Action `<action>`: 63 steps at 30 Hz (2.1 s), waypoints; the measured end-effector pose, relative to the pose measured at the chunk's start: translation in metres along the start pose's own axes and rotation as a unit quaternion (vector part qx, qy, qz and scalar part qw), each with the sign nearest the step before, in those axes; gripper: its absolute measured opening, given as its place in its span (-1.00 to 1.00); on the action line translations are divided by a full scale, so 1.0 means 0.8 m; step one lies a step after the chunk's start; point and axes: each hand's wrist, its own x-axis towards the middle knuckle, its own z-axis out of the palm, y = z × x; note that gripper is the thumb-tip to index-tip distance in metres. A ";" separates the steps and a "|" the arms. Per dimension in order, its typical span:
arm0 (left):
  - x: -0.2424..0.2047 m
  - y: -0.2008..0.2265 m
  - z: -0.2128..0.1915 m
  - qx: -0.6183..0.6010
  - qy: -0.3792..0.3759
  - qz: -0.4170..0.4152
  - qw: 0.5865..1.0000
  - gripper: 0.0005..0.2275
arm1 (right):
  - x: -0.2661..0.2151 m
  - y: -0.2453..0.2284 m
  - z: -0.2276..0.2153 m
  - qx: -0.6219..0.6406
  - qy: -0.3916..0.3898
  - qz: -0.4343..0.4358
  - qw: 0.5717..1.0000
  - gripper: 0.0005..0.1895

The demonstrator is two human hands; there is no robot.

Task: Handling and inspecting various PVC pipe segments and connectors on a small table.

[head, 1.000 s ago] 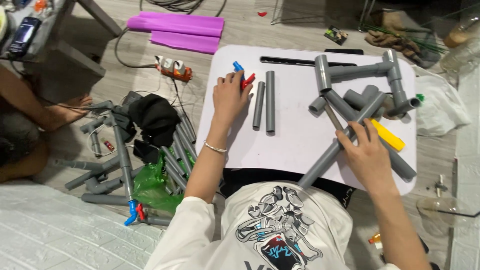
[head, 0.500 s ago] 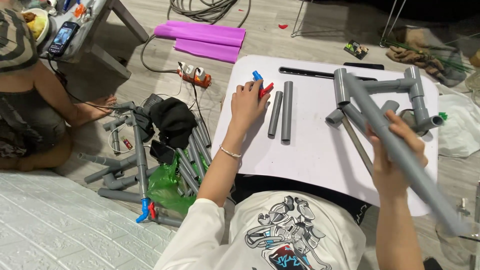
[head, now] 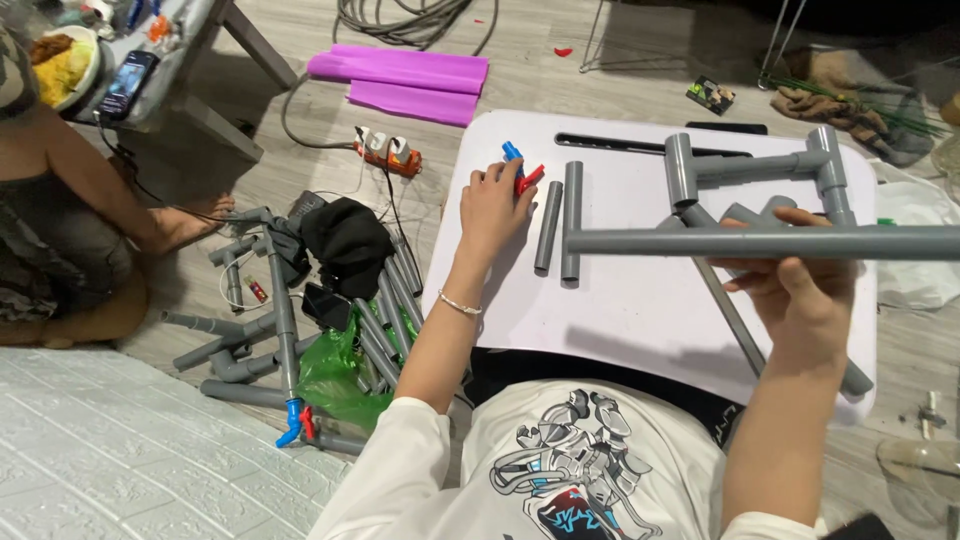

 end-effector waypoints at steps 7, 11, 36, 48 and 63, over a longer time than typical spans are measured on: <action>0.002 0.002 0.012 -0.008 0.020 -0.007 1.000 -0.55 | 0.019 0.045 0.007 0.132 -0.132 0.060 0.981 -0.28; 0.004 0.006 0.013 -0.007 0.039 -0.007 0.999 -0.67 | 0.017 0.060 0.028 0.081 -0.134 0.082 0.984 -0.43; -0.004 0.014 -0.010 -0.001 0.027 -0.020 0.999 -0.55 | 0.026 0.133 -0.012 0.059 -0.103 0.121 0.986 -0.38; -0.002 0.011 -0.003 -0.002 0.012 -0.028 1.000 -0.53 | 0.044 0.142 -0.087 -0.039 -0.114 0.074 0.990 -0.36; -0.006 0.013 -0.013 0.004 0.019 -0.016 1.000 -0.55 | -0.016 0.084 0.030 -0.126 0.057 0.018 0.990 0.01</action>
